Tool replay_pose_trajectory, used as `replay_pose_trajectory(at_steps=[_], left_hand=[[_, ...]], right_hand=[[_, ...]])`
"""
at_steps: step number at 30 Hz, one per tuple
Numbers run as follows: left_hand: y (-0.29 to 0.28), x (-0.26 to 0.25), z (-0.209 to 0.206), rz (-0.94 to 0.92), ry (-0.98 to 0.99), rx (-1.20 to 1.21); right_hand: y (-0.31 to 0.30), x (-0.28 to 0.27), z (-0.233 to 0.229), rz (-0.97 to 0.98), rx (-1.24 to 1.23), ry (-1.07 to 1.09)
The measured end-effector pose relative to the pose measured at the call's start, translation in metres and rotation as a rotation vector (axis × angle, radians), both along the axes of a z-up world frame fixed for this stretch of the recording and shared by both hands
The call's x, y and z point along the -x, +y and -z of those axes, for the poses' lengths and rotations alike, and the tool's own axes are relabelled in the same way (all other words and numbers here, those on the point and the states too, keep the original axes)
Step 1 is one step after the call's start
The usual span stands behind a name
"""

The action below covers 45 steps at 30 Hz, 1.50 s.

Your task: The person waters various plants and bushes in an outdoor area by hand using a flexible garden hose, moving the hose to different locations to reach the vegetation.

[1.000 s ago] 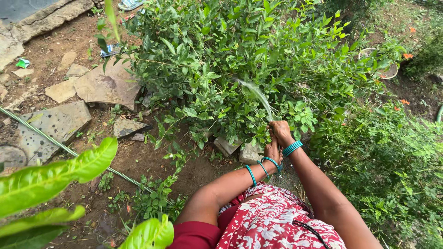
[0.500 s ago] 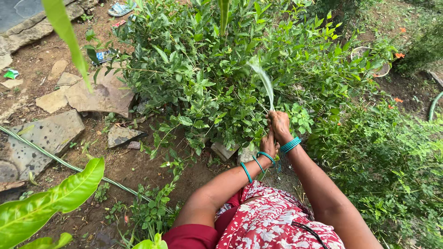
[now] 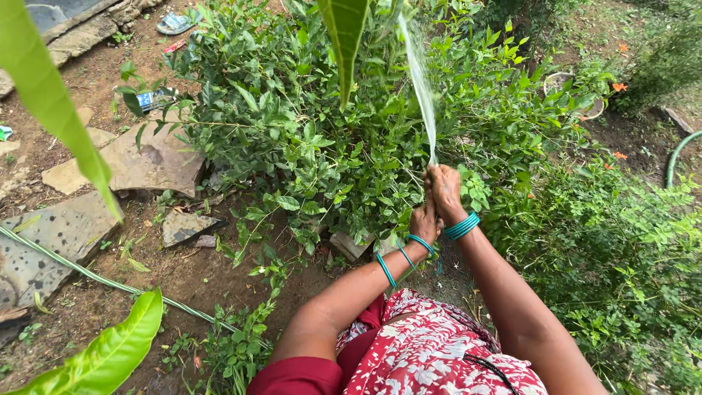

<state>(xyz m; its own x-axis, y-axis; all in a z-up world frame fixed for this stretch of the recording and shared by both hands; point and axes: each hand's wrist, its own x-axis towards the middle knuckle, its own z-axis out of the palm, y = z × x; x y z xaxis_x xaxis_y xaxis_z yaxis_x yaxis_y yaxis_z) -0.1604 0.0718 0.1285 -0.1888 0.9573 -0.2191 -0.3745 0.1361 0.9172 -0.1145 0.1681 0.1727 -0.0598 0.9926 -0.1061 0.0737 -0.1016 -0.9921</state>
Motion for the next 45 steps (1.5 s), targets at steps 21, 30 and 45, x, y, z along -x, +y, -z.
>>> replay_pose_trajectory(at_steps=[21, 30, 45], left_hand=[[-0.055, -0.031, 0.045, -0.073, -0.227, 0.269], [-0.074, -0.041, 0.045, -0.030, -0.249, 0.223], [-0.042, -0.061, 0.022, 0.148, 0.087, 0.185]], right_hand=[[-0.040, -0.006, 0.047, -0.413, 0.275, -0.090], [-0.039, -0.019, 0.073, -0.502, 0.332, -0.116], [-0.027, -0.086, 0.076, 0.130, 0.241, 0.202]])
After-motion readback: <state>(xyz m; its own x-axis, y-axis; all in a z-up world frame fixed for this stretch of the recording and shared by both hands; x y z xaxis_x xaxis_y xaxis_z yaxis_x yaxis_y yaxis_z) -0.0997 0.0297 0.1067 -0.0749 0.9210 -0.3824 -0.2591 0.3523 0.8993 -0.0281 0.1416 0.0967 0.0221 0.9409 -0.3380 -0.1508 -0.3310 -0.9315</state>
